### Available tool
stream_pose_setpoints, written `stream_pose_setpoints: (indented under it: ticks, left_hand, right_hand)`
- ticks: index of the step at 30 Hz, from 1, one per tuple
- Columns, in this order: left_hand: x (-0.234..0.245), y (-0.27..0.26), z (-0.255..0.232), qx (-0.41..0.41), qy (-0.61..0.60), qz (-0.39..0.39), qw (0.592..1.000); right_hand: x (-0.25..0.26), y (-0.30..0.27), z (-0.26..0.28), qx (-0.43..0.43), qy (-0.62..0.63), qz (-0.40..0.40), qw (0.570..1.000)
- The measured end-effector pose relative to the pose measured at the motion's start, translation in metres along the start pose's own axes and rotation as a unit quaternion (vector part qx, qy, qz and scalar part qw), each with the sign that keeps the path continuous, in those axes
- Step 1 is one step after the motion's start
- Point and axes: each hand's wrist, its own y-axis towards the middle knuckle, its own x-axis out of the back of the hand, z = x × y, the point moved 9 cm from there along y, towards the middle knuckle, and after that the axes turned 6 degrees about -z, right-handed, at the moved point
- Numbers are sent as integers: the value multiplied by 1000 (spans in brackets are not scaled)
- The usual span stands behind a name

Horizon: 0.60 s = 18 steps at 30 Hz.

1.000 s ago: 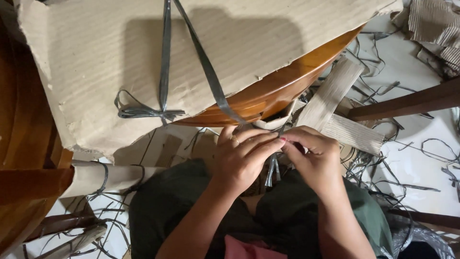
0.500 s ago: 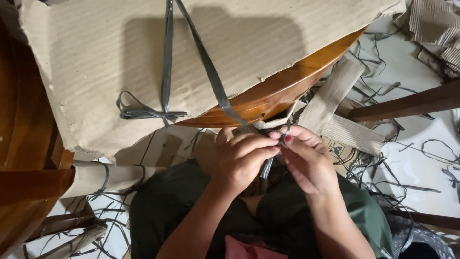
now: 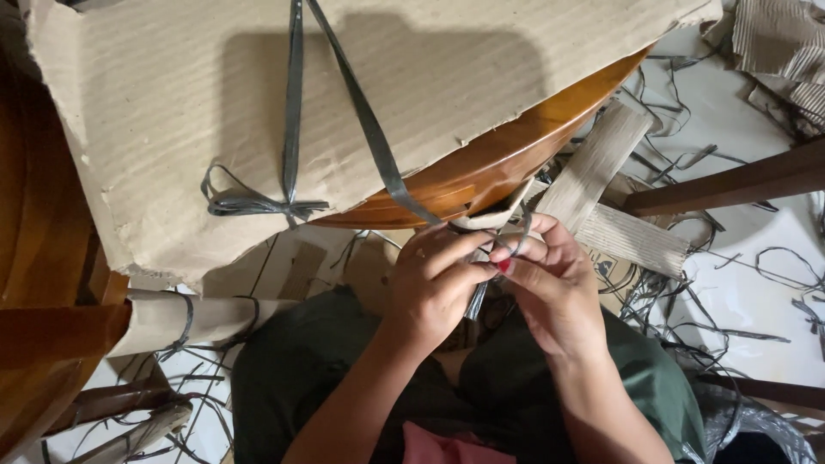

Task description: Wrapping a wooden table top with cardboard and securing it with plastic straps for transport.

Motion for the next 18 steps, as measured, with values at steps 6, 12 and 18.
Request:
stream_pose_setpoints:
  ticks: [6, 12, 18]
  left_hand:
    - [1, 14, -11, -3, -67, 10, 998]
    - [2, 3, -21, -102, 18, 26, 994]
    - [18, 8, 3, -14, -71, -5, 997]
  right_hand:
    - [-6, -5, 13, 48, -37, 16, 998]
    - [-10, -4, 14, 78, -140, -8, 987]
    - [-28, -13, 58, 226, -361, -18, 904]
